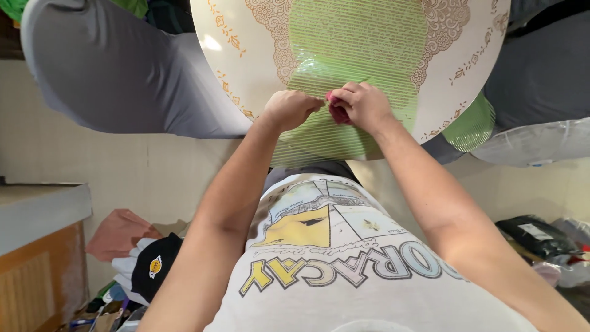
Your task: Cleaning a table and placemats using a cloth.
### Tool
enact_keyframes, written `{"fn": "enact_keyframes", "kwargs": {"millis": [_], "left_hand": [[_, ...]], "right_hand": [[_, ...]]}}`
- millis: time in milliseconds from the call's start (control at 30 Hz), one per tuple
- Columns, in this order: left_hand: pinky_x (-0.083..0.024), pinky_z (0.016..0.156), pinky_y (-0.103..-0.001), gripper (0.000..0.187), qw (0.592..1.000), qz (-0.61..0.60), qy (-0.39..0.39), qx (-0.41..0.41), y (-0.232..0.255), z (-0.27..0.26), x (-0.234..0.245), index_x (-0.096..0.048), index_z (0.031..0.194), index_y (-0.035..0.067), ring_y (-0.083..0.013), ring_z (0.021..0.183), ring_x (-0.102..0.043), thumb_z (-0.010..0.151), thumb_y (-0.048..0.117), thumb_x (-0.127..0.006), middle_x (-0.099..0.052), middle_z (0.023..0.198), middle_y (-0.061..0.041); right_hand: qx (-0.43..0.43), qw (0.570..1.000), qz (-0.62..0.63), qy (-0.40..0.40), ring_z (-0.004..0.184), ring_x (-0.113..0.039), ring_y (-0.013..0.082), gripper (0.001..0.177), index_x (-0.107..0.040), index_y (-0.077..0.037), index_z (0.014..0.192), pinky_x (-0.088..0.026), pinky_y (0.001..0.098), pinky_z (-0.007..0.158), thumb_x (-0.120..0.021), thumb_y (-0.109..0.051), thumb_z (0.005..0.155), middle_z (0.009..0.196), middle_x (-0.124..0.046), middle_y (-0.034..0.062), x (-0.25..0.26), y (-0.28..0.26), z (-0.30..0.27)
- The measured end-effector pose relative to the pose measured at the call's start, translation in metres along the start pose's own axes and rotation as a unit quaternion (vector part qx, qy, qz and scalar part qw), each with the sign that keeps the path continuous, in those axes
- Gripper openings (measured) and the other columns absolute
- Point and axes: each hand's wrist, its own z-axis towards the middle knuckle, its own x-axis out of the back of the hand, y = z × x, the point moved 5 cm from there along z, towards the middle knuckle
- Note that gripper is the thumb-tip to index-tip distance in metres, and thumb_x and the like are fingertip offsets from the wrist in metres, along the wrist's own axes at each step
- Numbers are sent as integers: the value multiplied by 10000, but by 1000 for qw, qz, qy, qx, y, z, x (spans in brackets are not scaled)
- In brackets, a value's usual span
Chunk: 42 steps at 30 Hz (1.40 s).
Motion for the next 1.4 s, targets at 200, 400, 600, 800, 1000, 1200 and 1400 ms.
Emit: {"fn": "enact_keyframes", "kwargs": {"millis": [200, 400, 600, 800, 1000, 1200, 1400], "left_hand": [[-547, 769, -456, 275, 999, -2, -28, 17, 5, -5, 2, -754, 1179, 298, -292, 924, -706, 989, 278, -556, -763, 1015, -26], [-550, 794, -450, 263, 999, 8, -36, 18, 10, -9, 6, -750, 1190, 293, -288, 940, -711, 1006, 309, -563, -762, 1026, -39], [-550, 773, -456, 268, 999, 19, -44, 8, 7, -18, 10, -752, 1174, 289, -292, 927, -709, 996, 267, -552, -764, 1020, -27], [-562, 796, -427, 221, 997, -44, 29, 47, 7, -31, 56, -733, 1162, 260, -254, 919, -731, 1024, 269, -562, -784, 1014, 14], [-557, 762, -440, 400, 996, -39, -9, 74, 5, 2, 21, -671, 1272, 276, -253, 962, -715, 895, 193, -570, -756, 1040, -10], [-547, 828, -434, 213, 994, 48, -45, 82, -2, 16, -10, -747, 1109, 266, -290, 977, -698, 1004, 277, -562, -709, 1096, -57], [-557, 805, -456, 237, 997, 39, -44, 56, -6, -1, -13, -746, 1092, 228, -314, 930, -712, 944, 159, -574, -749, 986, -83]], "right_hand": [[-9, 1000, -7, 8, 925, -682, 270, 202, -762, -270, 1077, -567, 405, 772, -720, -204, 891, 1055, -724, -32, 2, 20, -9], [-34, 999, -19, -12, 897, -670, 282, 126, -758, -287, 1061, -557, 418, 758, -709, -261, 948, 1015, -710, -30, 5, 40, -12], [-83, 994, -50, -44, 954, -665, 306, 176, -775, -312, 1098, -539, 444, 844, -689, -267, 951, 1051, -709, -13, -3, 96, -26], [-222, 970, 101, -7, 1073, -614, 370, 216, -727, -148, 1190, -487, 438, 936, -693, -206, 984, 1125, -668, 146, 42, 113, -39], [-176, 923, 241, 241, 1167, -629, 300, 196, -684, -74, 1290, -497, 402, 1059, -632, -173, 1129, 1223, -648, 141, 44, 44, -29], [-107, 962, 224, 115, 1127, -621, 320, 365, -606, -57, 1356, -515, 395, 974, -658, -155, 1008, 1232, -628, 161, 1, -23, -3], [-63, 988, 141, 9, 1096, -646, 344, 342, -666, -142, 1282, -528, 442, 927, -682, -178, 943, 1192, -693, 93, -11, -18, 2]]}}
